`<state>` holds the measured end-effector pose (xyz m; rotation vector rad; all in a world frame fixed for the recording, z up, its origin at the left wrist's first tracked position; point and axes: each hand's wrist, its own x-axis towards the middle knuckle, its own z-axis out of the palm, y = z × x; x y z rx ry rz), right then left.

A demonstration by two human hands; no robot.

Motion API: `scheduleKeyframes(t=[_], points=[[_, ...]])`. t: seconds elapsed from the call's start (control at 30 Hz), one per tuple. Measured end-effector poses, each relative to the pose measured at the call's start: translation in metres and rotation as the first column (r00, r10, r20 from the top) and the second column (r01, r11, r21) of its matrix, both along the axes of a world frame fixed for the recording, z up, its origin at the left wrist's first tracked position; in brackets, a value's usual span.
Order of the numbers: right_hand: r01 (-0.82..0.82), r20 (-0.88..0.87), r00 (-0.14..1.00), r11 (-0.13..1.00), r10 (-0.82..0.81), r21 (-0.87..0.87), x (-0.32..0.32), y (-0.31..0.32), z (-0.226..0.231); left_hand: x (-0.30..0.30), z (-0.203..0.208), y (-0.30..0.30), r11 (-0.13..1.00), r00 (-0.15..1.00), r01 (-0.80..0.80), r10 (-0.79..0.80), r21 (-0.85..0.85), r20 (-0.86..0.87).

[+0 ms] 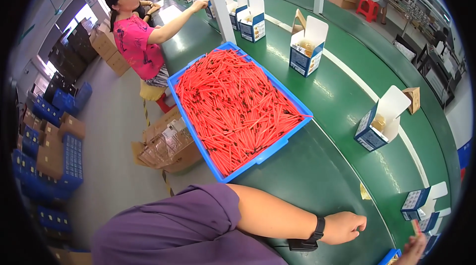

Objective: Packaging small yellow and red components into cardboard boxes on a factory assembly line.

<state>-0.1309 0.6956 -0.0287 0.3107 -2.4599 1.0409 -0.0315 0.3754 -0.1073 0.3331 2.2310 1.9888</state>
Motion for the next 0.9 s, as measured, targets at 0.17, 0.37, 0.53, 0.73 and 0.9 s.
scheduleKeyframes(t=[0.17, 0.37, 0.53, 0.73, 0.9], points=[[0.2, 0.514, 0.846, 0.81, 0.141, -0.551, 0.054, -0.111, -0.048, 0.005, -0.004, 0.01, 0.989, 0.993, -0.104, 0.109, 0.103, -0.053], [-0.088, 0.339, 0.772, 0.618, 0.538, -0.781, 0.067, -0.14, -0.085, 0.004, -0.012, 0.016, 0.973, 0.982, -0.111, 0.139, 0.202, -0.128], [0.006, 0.298, 0.869, 0.595, 0.394, -0.804, 0.072, -0.162, -0.079, -0.001, 0.007, 0.004, 0.944, 0.987, -0.158, 0.161, 0.289, 0.015], [-0.077, 0.309, 0.833, 0.65, 0.459, -0.756, 0.067, -0.148, -0.092, -0.01, -0.001, 0.009, 0.717, 0.961, -0.268, 0.155, 0.643, 0.227], [-0.063, 0.307, 0.844, 0.65, 0.439, -0.757, 0.069, -0.15, -0.09, -0.011, 0.0, 0.01, 0.769, 0.957, -0.285, 0.195, 0.573, 0.214]])
